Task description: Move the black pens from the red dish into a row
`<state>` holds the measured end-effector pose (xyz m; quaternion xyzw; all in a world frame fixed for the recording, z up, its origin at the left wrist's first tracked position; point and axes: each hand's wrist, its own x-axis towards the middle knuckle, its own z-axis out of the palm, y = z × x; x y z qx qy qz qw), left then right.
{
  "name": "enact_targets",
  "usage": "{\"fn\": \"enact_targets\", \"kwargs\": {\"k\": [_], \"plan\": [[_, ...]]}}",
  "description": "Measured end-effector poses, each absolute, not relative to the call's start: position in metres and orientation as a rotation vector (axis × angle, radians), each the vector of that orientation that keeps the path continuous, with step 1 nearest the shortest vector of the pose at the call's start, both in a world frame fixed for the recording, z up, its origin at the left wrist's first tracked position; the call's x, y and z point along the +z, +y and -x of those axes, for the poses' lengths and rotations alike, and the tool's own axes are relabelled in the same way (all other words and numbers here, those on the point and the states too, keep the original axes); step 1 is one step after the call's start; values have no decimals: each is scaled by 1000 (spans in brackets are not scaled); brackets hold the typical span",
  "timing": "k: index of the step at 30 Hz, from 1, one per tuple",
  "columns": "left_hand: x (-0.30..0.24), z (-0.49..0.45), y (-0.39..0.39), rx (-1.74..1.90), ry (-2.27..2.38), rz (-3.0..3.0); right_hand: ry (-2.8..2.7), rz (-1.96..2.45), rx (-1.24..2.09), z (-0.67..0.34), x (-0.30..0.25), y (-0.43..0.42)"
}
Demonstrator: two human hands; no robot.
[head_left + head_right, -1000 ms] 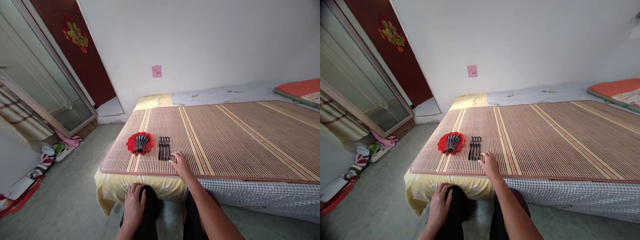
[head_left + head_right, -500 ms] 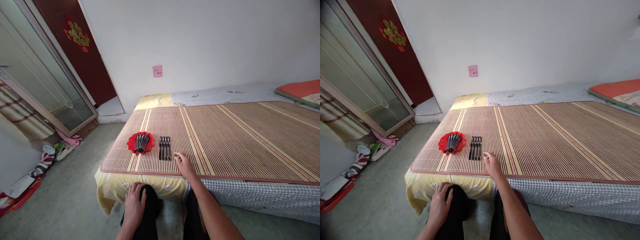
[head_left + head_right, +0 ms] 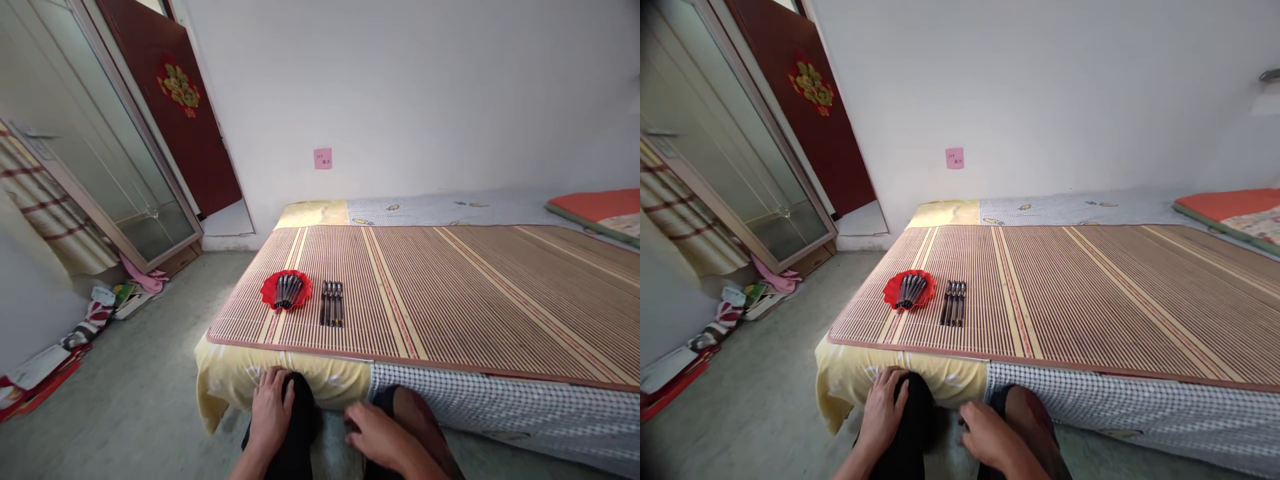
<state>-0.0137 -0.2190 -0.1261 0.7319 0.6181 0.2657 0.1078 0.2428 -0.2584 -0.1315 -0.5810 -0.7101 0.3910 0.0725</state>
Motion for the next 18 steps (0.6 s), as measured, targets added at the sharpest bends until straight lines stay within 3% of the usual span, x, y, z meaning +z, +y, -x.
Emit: {"fn": "enact_targets", "kwargs": {"k": [4,18], "plan": [[-124,11,-221,789,1838,-2141,-2187,1850,1210,-230,-162,-263],[-122,17,-215,960,1717,-2065,-2155,1795,1137,-234,-167,-244]]}}
